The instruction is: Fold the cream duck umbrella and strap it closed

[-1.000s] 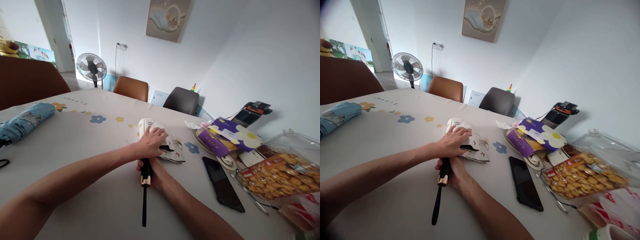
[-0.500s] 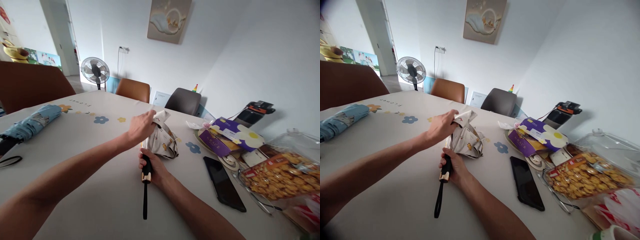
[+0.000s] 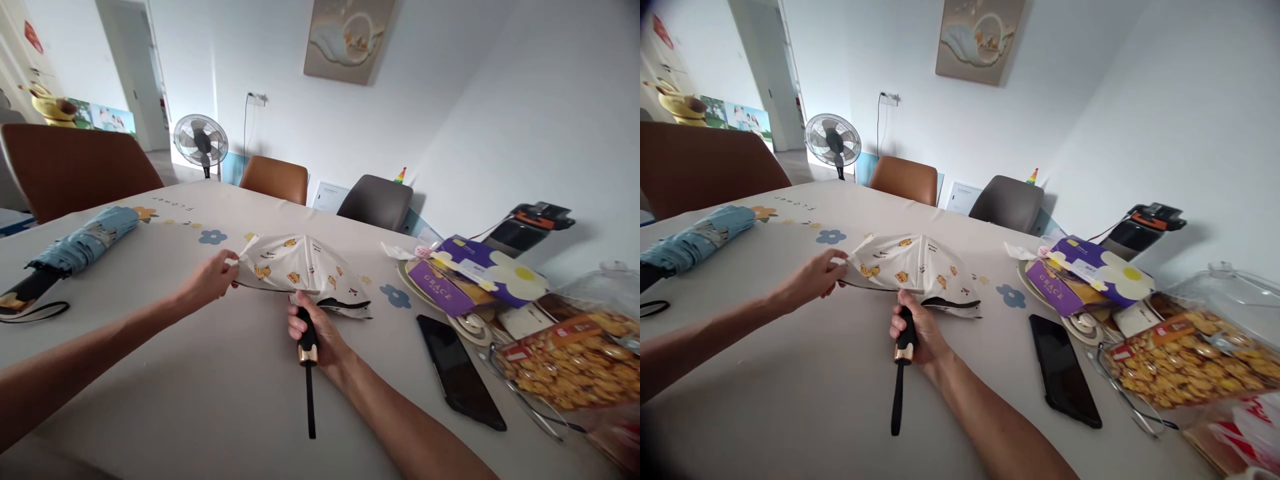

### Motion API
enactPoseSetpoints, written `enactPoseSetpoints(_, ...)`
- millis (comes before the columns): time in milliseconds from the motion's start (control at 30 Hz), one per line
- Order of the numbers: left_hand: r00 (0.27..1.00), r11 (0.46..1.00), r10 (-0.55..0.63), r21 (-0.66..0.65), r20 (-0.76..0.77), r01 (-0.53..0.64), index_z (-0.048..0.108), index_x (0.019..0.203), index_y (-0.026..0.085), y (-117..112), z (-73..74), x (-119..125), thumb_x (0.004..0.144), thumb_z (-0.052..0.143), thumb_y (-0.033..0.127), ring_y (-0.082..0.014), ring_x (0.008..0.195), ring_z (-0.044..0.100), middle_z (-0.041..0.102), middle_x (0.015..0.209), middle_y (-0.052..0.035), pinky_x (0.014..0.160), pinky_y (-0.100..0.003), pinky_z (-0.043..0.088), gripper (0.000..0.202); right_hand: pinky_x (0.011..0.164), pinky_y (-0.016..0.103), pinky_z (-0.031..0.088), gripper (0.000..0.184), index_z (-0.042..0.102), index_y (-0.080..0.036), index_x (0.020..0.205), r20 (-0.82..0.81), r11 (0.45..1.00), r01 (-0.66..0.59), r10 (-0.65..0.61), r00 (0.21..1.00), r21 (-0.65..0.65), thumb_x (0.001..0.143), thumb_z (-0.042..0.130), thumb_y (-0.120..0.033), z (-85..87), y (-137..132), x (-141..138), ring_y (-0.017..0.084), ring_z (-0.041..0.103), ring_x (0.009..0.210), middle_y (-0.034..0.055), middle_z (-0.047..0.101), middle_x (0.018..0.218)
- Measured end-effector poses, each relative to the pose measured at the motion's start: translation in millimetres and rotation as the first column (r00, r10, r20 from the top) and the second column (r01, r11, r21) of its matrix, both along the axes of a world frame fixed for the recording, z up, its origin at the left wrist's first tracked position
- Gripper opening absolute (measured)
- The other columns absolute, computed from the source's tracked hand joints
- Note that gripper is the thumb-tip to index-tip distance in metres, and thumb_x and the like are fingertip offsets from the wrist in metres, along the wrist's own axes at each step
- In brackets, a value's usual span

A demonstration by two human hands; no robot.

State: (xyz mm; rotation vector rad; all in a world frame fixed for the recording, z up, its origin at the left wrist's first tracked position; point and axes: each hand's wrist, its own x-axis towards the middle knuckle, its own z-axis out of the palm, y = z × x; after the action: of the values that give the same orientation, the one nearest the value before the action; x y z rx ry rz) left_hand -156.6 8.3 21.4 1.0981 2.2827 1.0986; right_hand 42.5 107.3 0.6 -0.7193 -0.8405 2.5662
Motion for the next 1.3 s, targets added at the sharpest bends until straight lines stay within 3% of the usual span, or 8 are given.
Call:
enactPoseSetpoints(367, 0.942, 0.959, -0.252, -0.187, -0.220, 0.213, 0.050, 0.125, 0.033, -7, -24.6, -14, 0.075, 0.046, 0.030, -0.0151, 0.063, 0.055, 0.061, 0.069, 0.0025, 0.055, -0.025, 0.041, 0.051, 0.032, 0.018, 0.027, 0.042, 0.040, -0.020, 0.066, 0.106, 0.997, -0.071, 0.073, 0.992, -0.017, 0.074, 0.064, -0.053, 10.2, 1, 2, 0.003, 0.030, 0.031, -0.0088, 0.042, 0.047)
enactPoseSetpoints(500, 0.804, 0.957, -0.243, 0.003, -0.543, 0.291, 0.059, 0.114, 0.028, -1, -28.5, -12, 0.071, 0.058, 0.032, -0.0262, 0.110, 0.050, 0.058, 0.115, -0.0060, 0.088, -0.039, 0.043, 0.042, 0.031, 0.017, 0.025, 0.045, 0.041, -0.020, 0.064, 0.115, 0.993, -0.119, 0.118, 0.986, 0.008, 0.075, 0.058, -0.061, 8.2, 3, 3, 0.004, 0.030, 0.031, -0.0088, 0.037, 0.042)
enactPoseSetpoints(633, 0.681, 0.828, -0.352, 0.126, -0.642, 0.547, 0.047, 0.125, 0.021, 5, -22.1, 12, 0.080, 0.054, 0.031, -0.0239, 0.123, 0.043, 0.051, 0.130, -0.0109, 0.102, -0.042, 0.033, 0.047, 0.031, 0.017, 0.026, 0.055, 0.042, -0.019, 0.058, 0.155, 0.982, -0.187, 0.188, 0.970, -0.020, 0.080, 0.039, -0.070, 7.9, 4, 3, 0.005, 0.030, 0.031, -0.0075, 0.031, 0.037)
enactPoseSetpoints(800, 0.777, 0.843, -0.483, 0.027, -0.403, 0.538, 0.050, 0.118, 0.018, 9, -6.5, 35, 0.087, 0.038, 0.047, -0.0201, 0.087, 0.062, 0.069, 0.082, -0.0051, 0.087, -0.037, 0.043, 0.044, 0.033, 0.016, 0.029, 0.057, 0.045, -0.018, 0.059, 0.095, 0.988, -0.157, 0.156, 0.983, 0.005, 0.081, 0.036, -0.070, 6.8, 4, 3, 0.004, 0.027, 0.031, -0.0073, 0.033, 0.040)
enactPoseSetpoints(900, 0.869, 0.894, -0.444, -0.182, -0.221, 0.410, 0.059, 0.102, 0.021, 8, 5.1, 26, 0.090, 0.024, 0.047, -0.0155, 0.053, 0.057, 0.059, 0.053, 0.0024, 0.062, -0.028, 0.044, 0.045, 0.031, 0.016, 0.029, 0.061, 0.044, -0.018, 0.058, 0.121, 0.983, -0.182, 0.184, 0.976, -0.026, 0.082, 0.028, -0.072, 7.5, 4, 3, 0.005, 0.028, 0.031, -0.0070, 0.030, 0.038)
enactPoseSetpoints(1033, 0.828, 0.899, -0.388, -0.366, -0.405, 0.242, 0.064, 0.093, 0.026, 4, 13.1, 13, 0.081, 0.042, 0.043, -0.0185, 0.067, 0.061, 0.067, 0.072, 0.0002, 0.062, -0.028, 0.040, 0.030, 0.030, 0.016, 0.030, 0.061, 0.043, -0.019, 0.058, 0.154, 0.988, -0.147, 0.154, 0.976, -0.054, 0.081, 0.027, -0.073, 9.6, 4, 2, 0.005, 0.028, 0.031, -0.0071, 0.032, 0.039)
enactPoseSetpoints(1167, 0.803, 0.930, -0.367, -0.172, -0.470, 0.324, 0.062, 0.098, 0.027, 9, 3.2, 27, 0.083, 0.044, 0.047, -0.0155, 0.074, 0.060, 0.067, 0.086, 0.0002, 0.061, -0.025, 0.040, 0.031, 0.030, 0.016, 0.030, 0.059, 0.045, -0.018, 0.060, 0.140, 0.986, -0.157, 0.162, 0.977, -0.048, 0.083, 0.031, -0.070, 7.6, 5, 1, 0.005, 0.029, 0.030, -0.0074, 0.032, 0.040)
enactPoseSetpoints(1300, 0.629, 0.875, -0.350, -0.002, -0.694, 0.484, 0.061, 0.097, 0.022, 23, -11.7, 47, 0.088, 0.043, 0.034, -0.0161, 0.083, 0.058, 0.065, 0.091, -0.0039, 0.061, -0.025, 0.040, 0.024, 0.032, 0.016, 0.031, 0.053, 0.051, -0.016, 0.068, 0.043, 0.995, -0.096, 0.096, 0.994, 0.005, 0.083, 0.038, -0.066, 2.5, 4, 1, 0.003, 0.029, 0.031, -0.0069, 0.039, 0.047)
